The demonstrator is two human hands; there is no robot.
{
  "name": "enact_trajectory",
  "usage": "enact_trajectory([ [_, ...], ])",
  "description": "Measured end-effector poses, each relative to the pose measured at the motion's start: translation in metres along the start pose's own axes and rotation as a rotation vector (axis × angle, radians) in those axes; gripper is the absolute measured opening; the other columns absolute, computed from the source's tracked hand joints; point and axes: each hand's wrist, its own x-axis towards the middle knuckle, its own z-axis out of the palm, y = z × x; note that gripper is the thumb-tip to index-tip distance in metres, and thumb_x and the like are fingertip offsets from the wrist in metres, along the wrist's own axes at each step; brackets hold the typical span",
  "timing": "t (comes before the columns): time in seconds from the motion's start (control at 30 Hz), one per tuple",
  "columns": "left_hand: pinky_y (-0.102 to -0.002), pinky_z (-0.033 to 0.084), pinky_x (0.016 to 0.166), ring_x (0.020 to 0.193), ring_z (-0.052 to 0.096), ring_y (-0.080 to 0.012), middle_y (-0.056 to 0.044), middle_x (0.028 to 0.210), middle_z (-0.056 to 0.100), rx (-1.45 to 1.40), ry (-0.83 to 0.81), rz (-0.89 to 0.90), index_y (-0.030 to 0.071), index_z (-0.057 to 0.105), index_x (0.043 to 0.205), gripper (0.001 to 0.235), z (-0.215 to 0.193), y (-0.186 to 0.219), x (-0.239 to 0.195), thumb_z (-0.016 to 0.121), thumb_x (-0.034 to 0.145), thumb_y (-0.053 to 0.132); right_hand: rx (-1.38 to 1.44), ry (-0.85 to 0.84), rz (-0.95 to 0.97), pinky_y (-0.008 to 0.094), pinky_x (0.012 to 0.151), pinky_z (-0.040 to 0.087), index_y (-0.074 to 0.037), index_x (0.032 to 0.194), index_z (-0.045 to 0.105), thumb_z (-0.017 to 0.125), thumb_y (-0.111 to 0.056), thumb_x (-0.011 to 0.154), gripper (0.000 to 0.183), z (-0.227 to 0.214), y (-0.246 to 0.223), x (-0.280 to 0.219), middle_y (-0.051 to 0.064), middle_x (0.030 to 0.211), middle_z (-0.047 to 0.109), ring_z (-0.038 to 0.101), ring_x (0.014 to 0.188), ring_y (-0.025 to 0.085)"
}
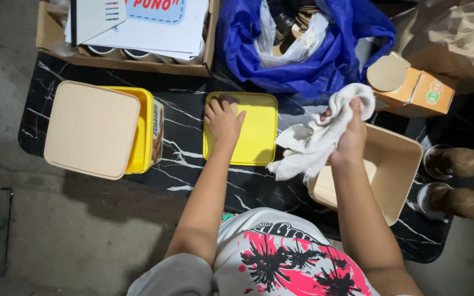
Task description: Wiping circular cardboard coasters with a cloth and organizing them into a container.
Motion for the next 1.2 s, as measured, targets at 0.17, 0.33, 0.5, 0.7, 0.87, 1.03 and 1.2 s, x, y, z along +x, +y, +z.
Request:
enact_trajectory([
  [0.17,-0.061,0.042,0.096,0.127,0.045,-0.0421,-0.019,0.131,0.051,0.051,-0.163,-0.015,0.003,0.061,0.124,0.069,0.003,-0.002,0.005,0.080,0.071,0.044,0.141,-0.060,0.046,0.039,0.081,0.053,-0.005,0.111,0.061,0.054,-0.052,0.109,0.048,-0.042,-0.031,0.005,0.010,0.089,0.060,0.061,0.083,0.024],
  [0.33,-0.057,0.045,0.104,0.129,0.049,-0.0411,-0.019,0.135,0.052,0.021,-0.290,-0.046,0.006,0.060,0.131,0.059,-0.017,0.016,0.006,0.075,0.090,0.046,0.247,-0.078,-0.015,0.040,0.083,0.051,-0.005,0.113,0.059,0.050,-0.056,0.111,0.052,-0.091,-0.081,0.002,0.009,0.092,0.058,0.059,0.087,0.025],
  [0.5,-0.049,0.052,0.092,0.104,0.065,-0.0394,-0.019,0.109,0.069,-0.418,-0.095,0.425,0.002,0.068,0.109,0.042,-0.040,0.098,0.009,0.078,0.085,0.036,0.338,0.160,-0.103,0.043,0.084,0.052,-0.007,0.112,0.061,0.052,-0.056,0.109,0.050,-0.140,-0.120,-0.003,0.010,0.093,0.062,0.059,0.088,0.026],
  [0.7,-0.050,0.055,0.074,0.090,0.068,-0.0408,-0.022,0.100,0.069,-0.615,-0.159,0.482,0.002,0.068,0.115,0.047,-0.032,0.278,0.025,0.072,0.091,0.043,0.408,0.119,-0.130,0.045,0.089,0.052,-0.008,0.113,0.061,0.056,-0.055,0.108,0.048,-0.182,-0.132,-0.010,0.009,0.095,0.063,0.059,0.091,0.026],
  [0.87,-0.051,0.055,0.077,0.093,0.068,-0.0444,-0.028,0.105,0.067,-0.521,-0.385,0.242,-0.002,0.053,0.120,0.073,0.028,0.324,0.048,0.080,0.082,0.054,0.380,0.127,-0.174,0.043,0.092,0.051,-0.006,0.120,0.063,0.058,-0.054,0.107,0.050,-0.193,-0.138,-0.024,0.009,0.098,0.064,0.060,0.094,0.026],
  [1.03,-0.050,0.054,0.085,0.098,0.069,-0.0478,-0.031,0.103,0.071,-0.766,-0.343,0.175,0.000,0.050,0.128,0.074,0.086,0.330,0.054,0.085,0.079,0.042,0.382,0.133,-0.189,0.044,0.093,0.052,-0.004,0.120,0.063,0.061,-0.054,0.105,0.052,-0.199,-0.139,-0.031,0.010,0.099,0.065,0.061,0.096,0.026],
  [1.2,-0.040,0.057,0.083,0.099,0.075,-0.0352,-0.024,0.109,0.074,-1.071,-0.345,0.046,0.000,0.049,0.137,0.075,0.089,0.315,0.055,0.086,0.076,0.024,0.385,0.143,-0.147,0.047,0.098,0.053,-0.003,0.125,0.064,0.063,-0.053,0.103,0.055,-0.190,-0.137,-0.028,0.010,0.105,0.068,0.063,0.100,0.027],
])
